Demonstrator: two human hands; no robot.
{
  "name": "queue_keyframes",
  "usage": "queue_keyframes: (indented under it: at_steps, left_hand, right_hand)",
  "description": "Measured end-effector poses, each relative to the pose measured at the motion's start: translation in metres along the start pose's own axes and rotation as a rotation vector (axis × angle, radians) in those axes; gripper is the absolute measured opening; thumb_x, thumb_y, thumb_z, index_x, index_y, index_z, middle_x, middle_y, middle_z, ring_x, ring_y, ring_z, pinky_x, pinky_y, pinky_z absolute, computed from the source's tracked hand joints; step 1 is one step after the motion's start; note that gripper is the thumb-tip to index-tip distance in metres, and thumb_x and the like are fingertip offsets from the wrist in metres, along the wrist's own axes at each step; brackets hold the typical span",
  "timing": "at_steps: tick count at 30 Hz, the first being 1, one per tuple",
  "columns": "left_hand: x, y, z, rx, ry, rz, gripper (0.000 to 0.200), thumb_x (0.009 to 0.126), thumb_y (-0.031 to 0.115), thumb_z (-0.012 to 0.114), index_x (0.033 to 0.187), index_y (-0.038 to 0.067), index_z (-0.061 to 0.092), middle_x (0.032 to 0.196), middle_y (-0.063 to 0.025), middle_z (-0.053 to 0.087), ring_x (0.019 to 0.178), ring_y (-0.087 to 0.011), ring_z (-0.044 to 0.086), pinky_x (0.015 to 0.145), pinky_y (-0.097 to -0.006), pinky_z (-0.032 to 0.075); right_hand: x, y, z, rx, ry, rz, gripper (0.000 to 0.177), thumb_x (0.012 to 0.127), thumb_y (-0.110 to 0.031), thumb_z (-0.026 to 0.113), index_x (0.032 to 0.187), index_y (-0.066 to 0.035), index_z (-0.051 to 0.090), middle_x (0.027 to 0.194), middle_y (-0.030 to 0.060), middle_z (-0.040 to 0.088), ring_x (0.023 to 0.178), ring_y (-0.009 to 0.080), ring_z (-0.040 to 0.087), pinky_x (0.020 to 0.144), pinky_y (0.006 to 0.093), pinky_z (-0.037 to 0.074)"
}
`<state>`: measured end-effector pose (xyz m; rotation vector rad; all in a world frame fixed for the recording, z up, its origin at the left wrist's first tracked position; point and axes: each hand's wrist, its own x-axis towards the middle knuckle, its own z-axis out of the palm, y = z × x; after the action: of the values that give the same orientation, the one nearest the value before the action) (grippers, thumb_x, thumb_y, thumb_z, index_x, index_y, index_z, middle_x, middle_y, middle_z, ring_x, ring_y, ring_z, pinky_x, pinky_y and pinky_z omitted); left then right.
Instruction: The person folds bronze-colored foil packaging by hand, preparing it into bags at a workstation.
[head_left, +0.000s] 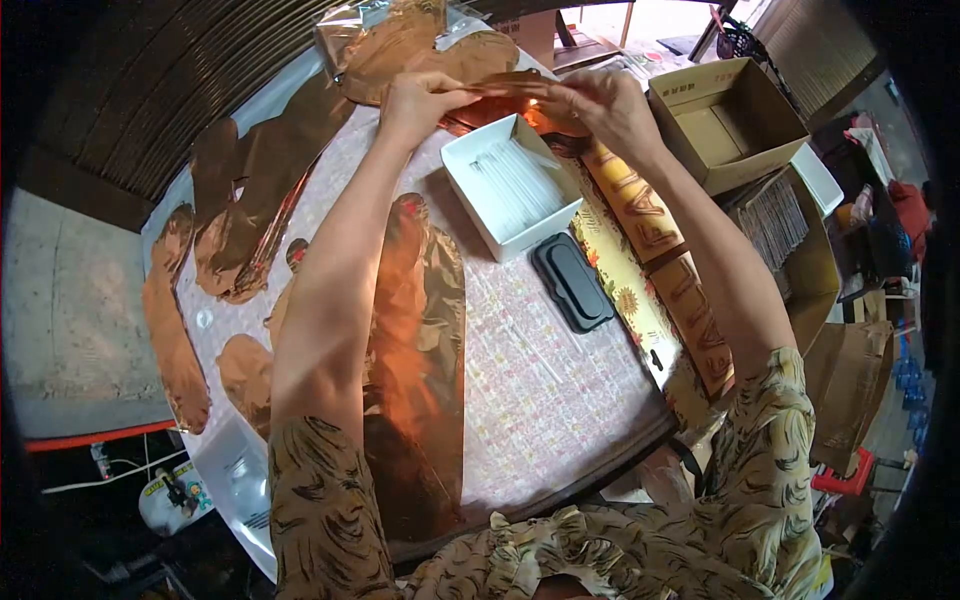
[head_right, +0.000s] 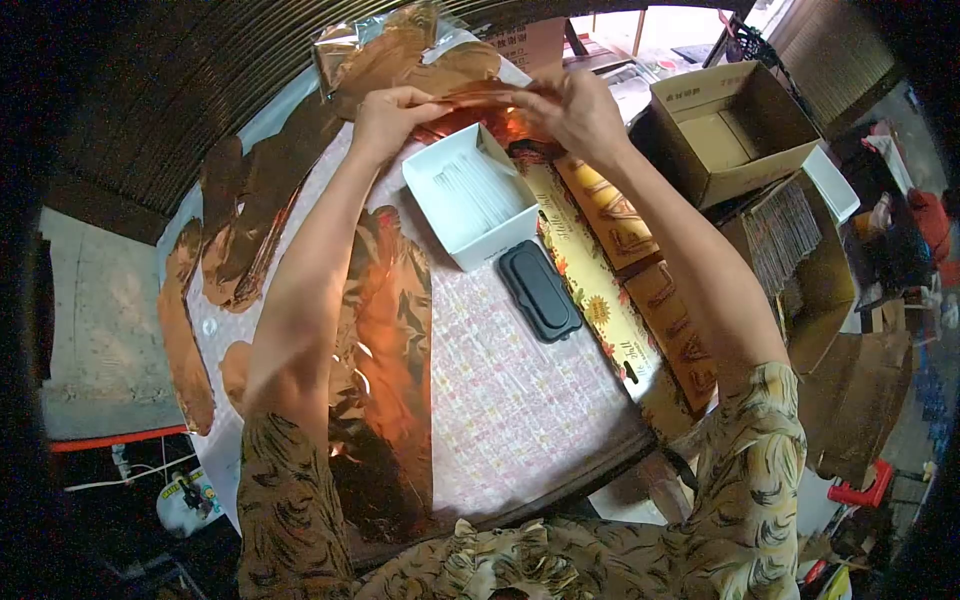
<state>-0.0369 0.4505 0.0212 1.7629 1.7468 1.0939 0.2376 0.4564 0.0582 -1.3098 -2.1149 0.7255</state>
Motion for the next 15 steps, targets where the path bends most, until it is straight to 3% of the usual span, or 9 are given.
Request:
queue_keyframes:
  at_steps: [2,4,6,8,10,11,12,14,15]
  left_hand:
    - [0.001,0.008,-0.004,-0.077,-0.02,-0.006,0.025,0.08,0.028,0.087,0.091,0.007,0.081,0.083,-0.0021,0.077,0.074,-0.0084,0.067,0.071,-0.0257,0.052]
    - [0.006,0.009,-0.008,-0.01,0.039,0.041,0.03,0.072,0.033,0.091,0.09,0.011,0.083,0.076,-0.0058,0.076,0.069,-0.015,0.069,0.07,-0.0309,0.054]
    - [0.011,0.004,-0.014,0.055,0.034,0.086,0.027,0.073,0.032,0.09,0.092,0.014,0.083,0.079,-0.0058,0.077,0.07,-0.0153,0.07,0.07,-0.0316,0.054]
    - [0.012,-0.002,-0.021,0.222,0.06,0.134,0.023,0.076,0.03,0.088,0.095,0.017,0.083,0.081,-0.0074,0.078,0.073,-0.0195,0.073,0.072,-0.0342,0.056]
    - [0.009,-0.005,-0.029,0.276,0.138,0.191,0.022,0.077,0.028,0.087,0.097,0.019,0.083,0.085,-0.0085,0.078,0.076,-0.0221,0.073,0.074,-0.0355,0.057]
    - [0.008,-0.006,-0.034,0.328,0.213,0.251,0.022,0.077,0.026,0.086,0.098,0.02,0.083,0.089,-0.0097,0.078,0.08,-0.0247,0.074,0.075,-0.0369,0.057]
    - [0.008,-0.007,-0.04,0.331,0.218,0.25,0.022,0.077,0.026,0.086,0.098,0.02,0.083,0.089,-0.0097,0.078,0.08,-0.0247,0.074,0.075,-0.0369,0.057]
    - [0.007,-0.008,-0.06,0.403,0.196,0.197,0.028,0.083,0.031,0.083,0.108,0.019,0.08,0.104,-0.0113,0.076,0.099,-0.0301,0.072,0.087,-0.0368,0.054]
    - [0.004,-0.009,-0.072,0.408,0.207,0.191,0.028,0.083,0.031,0.083,0.108,0.019,0.08,0.104,-0.0113,0.076,0.099,-0.0301,0.072,0.087,-0.0368,0.054]
  right_hand:
    - [0.007,0.003,0.0,0.155,0.142,-0.16,0.022,0.099,-0.019,0.071,0.111,-0.003,0.077,0.078,0.0032,0.075,0.06,0.0048,0.06,0.057,0.0263,0.051]
    - [0.01,-0.002,-0.006,0.099,0.144,-0.089,0.021,0.098,-0.018,0.072,0.11,-0.002,0.077,0.08,0.0026,0.075,0.065,0.0051,0.06,0.059,0.026,0.05]
    - [0.019,-0.007,-0.01,0.053,0.246,-0.272,0.02,0.097,-0.016,0.072,0.112,-0.003,0.077,0.088,0.0041,0.077,0.074,0.0063,0.064,0.066,0.0261,0.053]
    - [0.016,-0.018,-0.021,0.15,0.277,-0.347,0.022,0.096,-0.012,0.072,0.117,-0.005,0.076,0.1,0.0055,0.079,0.091,0.0099,0.071,0.083,0.0247,0.056]
    - [0.026,-0.028,-0.03,0.29,0.317,-0.467,0.021,0.098,-0.01,0.069,0.117,-0.005,0.076,0.103,0.005,0.078,0.098,0.0112,0.072,0.089,0.025,0.057]
    - [0.026,-0.031,-0.04,0.379,0.257,-0.546,0.021,0.1,-0.004,0.063,0.117,0.0,0.074,0.108,0.0097,0.077,0.105,0.0161,0.072,0.096,0.0268,0.056]
    - [0.013,-0.053,-0.046,0.412,0.239,-0.407,0.02,0.096,0.003,0.066,0.114,0.003,0.074,0.105,0.0098,0.076,0.093,0.0167,0.072,0.08,0.0255,0.058]
    - [0.003,-0.084,-0.058,0.501,0.282,-0.558,0.02,0.09,0.008,0.069,0.106,-0.001,0.078,0.098,0.0067,0.077,0.088,0.0128,0.07,0.075,0.0237,0.055]
    - [-0.004,-0.088,-0.069,0.656,0.144,-0.576,0.021,0.091,0.009,0.067,0.106,0.0,0.077,0.103,0.0098,0.077,0.093,0.0146,0.072,0.079,0.0252,0.058]
